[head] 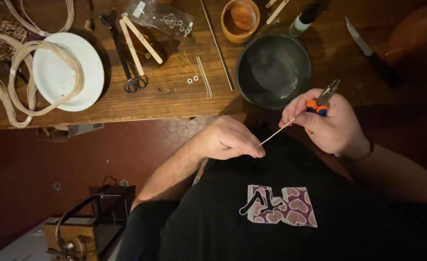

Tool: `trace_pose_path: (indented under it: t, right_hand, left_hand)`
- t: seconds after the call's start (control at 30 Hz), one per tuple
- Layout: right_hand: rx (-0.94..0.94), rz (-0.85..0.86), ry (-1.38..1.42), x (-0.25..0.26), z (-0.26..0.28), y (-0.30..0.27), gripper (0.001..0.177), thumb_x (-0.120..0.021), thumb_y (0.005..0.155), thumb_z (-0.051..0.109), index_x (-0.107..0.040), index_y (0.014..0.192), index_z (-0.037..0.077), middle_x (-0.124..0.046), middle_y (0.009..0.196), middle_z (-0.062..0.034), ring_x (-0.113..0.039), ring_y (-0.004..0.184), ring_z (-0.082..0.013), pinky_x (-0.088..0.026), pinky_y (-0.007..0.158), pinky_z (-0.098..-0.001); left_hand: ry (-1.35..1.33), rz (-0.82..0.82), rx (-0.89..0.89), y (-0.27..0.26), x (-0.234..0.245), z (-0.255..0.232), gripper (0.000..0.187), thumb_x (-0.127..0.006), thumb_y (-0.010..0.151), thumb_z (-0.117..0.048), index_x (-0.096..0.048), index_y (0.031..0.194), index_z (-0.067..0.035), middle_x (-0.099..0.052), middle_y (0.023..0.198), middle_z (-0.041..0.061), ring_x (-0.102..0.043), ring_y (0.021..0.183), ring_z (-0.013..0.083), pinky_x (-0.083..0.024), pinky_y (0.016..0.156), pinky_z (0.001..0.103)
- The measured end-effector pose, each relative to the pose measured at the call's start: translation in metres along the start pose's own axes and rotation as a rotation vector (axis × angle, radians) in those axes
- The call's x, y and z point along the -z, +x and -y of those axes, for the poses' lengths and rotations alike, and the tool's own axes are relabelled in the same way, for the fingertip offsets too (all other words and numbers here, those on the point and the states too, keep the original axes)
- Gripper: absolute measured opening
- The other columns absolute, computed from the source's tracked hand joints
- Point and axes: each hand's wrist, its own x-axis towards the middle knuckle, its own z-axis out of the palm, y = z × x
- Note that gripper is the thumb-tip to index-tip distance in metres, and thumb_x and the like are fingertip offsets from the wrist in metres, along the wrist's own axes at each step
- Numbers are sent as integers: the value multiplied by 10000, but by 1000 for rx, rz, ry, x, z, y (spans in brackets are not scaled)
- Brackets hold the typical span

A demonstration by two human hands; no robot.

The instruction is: Attaching metal tabs to candle wicks using glue and pliers at a workbench

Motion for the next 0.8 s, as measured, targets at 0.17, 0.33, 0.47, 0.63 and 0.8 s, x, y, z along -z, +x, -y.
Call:
trace_pose_path:
  t: [0.17,0.33,0.47,0.63,0.8]
  right_hand:
    - [-48,35,-129,-12,37,4,156,-713,915,130,-583,898,44,-671,882,-178,-729,865,-307,-648,887,-417]
    - [129,124,-536,-29,77,17,178,-756,811,-127,-614,840,-24,-703,877,-181,-735,881,-282,-624,918,-366]
    - [129,117,-612,-26,89,31,228,-791,789,-154,-609,811,-17,-703,904,-183,-713,884,-262,-594,914,-340]
    - [335,150,-1074,-9,86,61,209,-899,974,-92,-703,924,-39,-746,994,-174,-690,874,-247,-530,830,-338]
    - [396,146,-1192,15,54,86,192,-913,1024,-11,-726,984,-24,-747,1036,-132,-682,944,-260,-506,895,-362]
  left_hand:
    - [73,156,44,3,16,-9,242,-566,1076,-264,-745,1072,-100,-786,1011,53,-806,911,216,-647,770,317]
    - [104,155,93,0,21,-10,232,-637,1090,-182,-639,1322,-166,-693,1334,160,-778,1170,314,-681,969,370]
    - [125,133,186,-16,31,-9,364,-639,1098,-190,-550,1449,-160,-541,1523,244,-638,1402,379,-569,1186,392]
    - [618,-244,90,-36,45,-5,166,-614,1046,0,-677,1199,22,-743,1136,182,-777,967,296,-660,896,386]
    - [636,-352,97,-44,52,-2,119,-594,1025,-3,-699,1045,50,-745,981,177,-754,874,295,-646,820,366]
